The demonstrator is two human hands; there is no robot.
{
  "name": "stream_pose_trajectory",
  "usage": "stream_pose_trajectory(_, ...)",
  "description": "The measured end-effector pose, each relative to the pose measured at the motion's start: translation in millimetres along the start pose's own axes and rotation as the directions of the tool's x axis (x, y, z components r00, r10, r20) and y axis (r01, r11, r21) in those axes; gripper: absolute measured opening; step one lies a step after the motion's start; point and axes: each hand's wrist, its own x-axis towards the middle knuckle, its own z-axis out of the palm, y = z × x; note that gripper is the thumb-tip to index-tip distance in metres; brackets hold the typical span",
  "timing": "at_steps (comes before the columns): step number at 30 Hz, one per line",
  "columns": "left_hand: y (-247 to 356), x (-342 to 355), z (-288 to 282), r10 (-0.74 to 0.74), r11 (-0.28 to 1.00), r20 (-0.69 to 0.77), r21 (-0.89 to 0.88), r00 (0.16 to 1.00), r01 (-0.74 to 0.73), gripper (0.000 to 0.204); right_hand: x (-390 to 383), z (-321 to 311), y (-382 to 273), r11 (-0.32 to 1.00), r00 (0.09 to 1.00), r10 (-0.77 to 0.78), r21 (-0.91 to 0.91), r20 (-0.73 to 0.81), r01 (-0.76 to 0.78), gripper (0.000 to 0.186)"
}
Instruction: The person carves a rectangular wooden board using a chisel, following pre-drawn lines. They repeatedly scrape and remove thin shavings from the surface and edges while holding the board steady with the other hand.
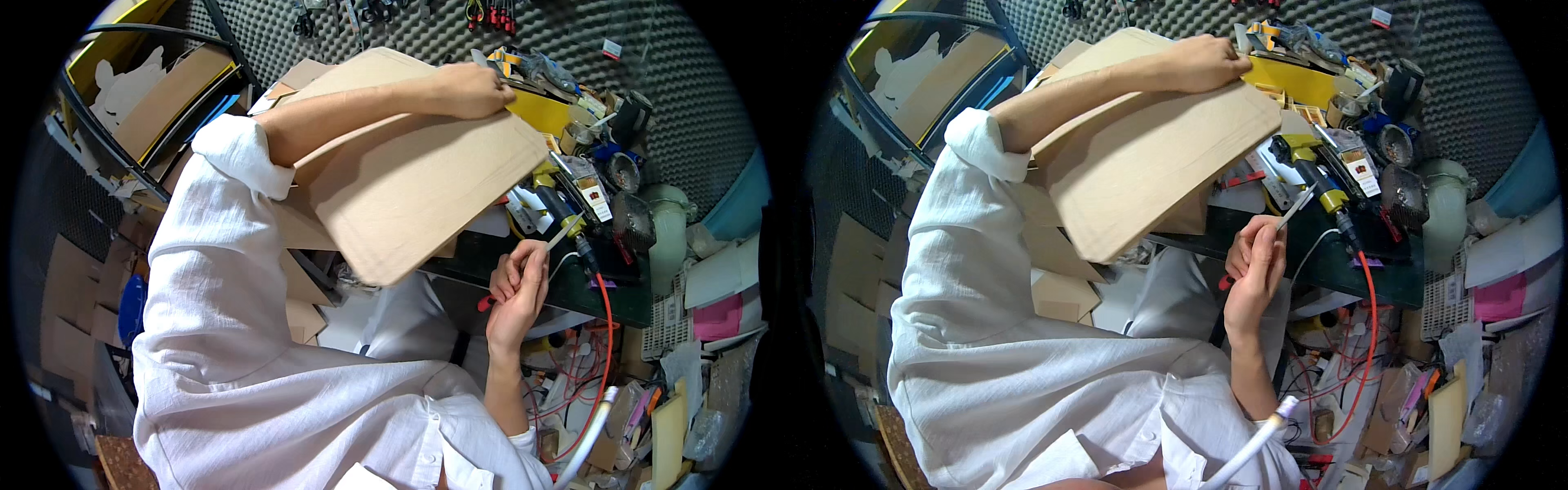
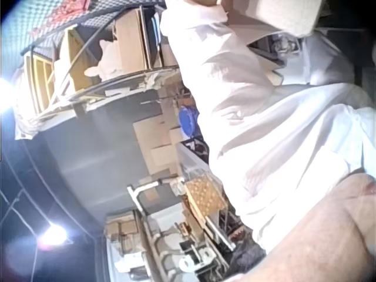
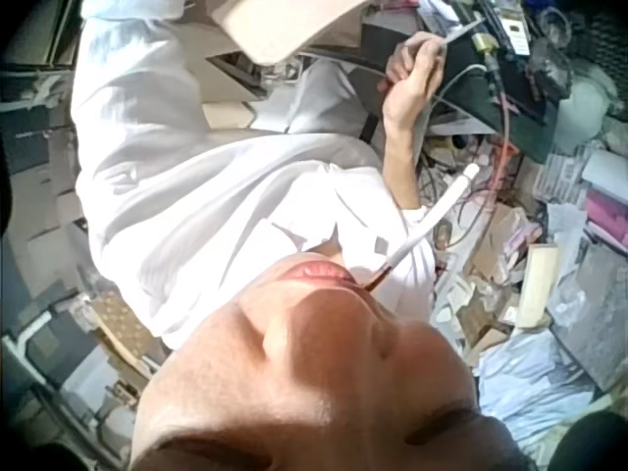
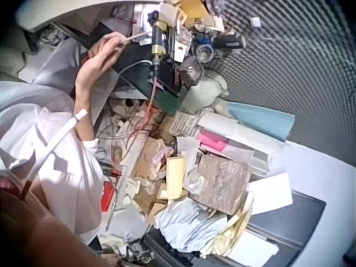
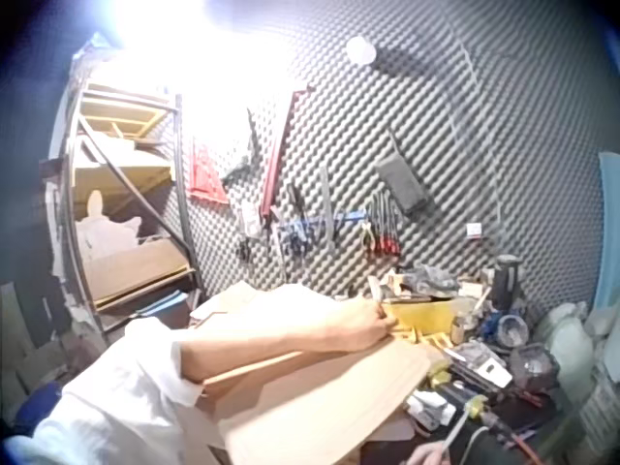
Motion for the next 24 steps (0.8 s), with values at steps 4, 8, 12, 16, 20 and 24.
stream_pose_trajectory(4, -28.1, 15.4, -2.0, -0.327, 0.945, -0.066, 0.011, 0.943, 0.328, 0.048, -10.5, -2.2, -3.7, 1.0, 0.998, 0.015, 0.006, 0.066, -0.015, 0.023)
stream_pose_trajectory(8, -55.5, 12.4, -2.8, -0.344, 0.936, -0.13, 0.028, 0.93, 0.351, 0.051, -13.6, 1.1, -2.0, 0.999, 0.989, 0.046, 0.023, 0.142, -0.049, 0.023)
stream_pose_trajectory(12, -72.5, 5.0, 4.5, -0.396, 0.918, -0.03, -0.02, 0.918, 0.395, 0.058, -11.5, 4.9, -2.3, 0.994, 0.983, 0.082, -0.08, 0.162, -0.07, 0.022)
stream_pose_trajectory(16, -73.6, -4.7, 7.9, -0.389, 0.919, 0.031, -0.052, 0.921, 0.391, 0.064, -11.4, 10.0, -3.9, 0.995, 0.972, 0.074, -0.075, 0.223, -0.059, 0.021)
stream_pose_trajectory(20, -66.2, -17.4, 9.2, -0.317, 0.948, 0.065, -0.009, 0.946, 0.318, 0.07, -13.9, 14.7, 1.0, 0.99, 0.96, 0.069, -0.14, 0.27, -0.031, 0.02)
stream_pose_trajectory(24, -60.4, -22.7, 8.5, -0.251, 0.957, 0.035, 0.158, 0.967, 0.243, 0.072, -10.8, 7.1, 8.2, 0.998, 0.979, -0.064, 0.033, 0.195, 0.059, 0.043)
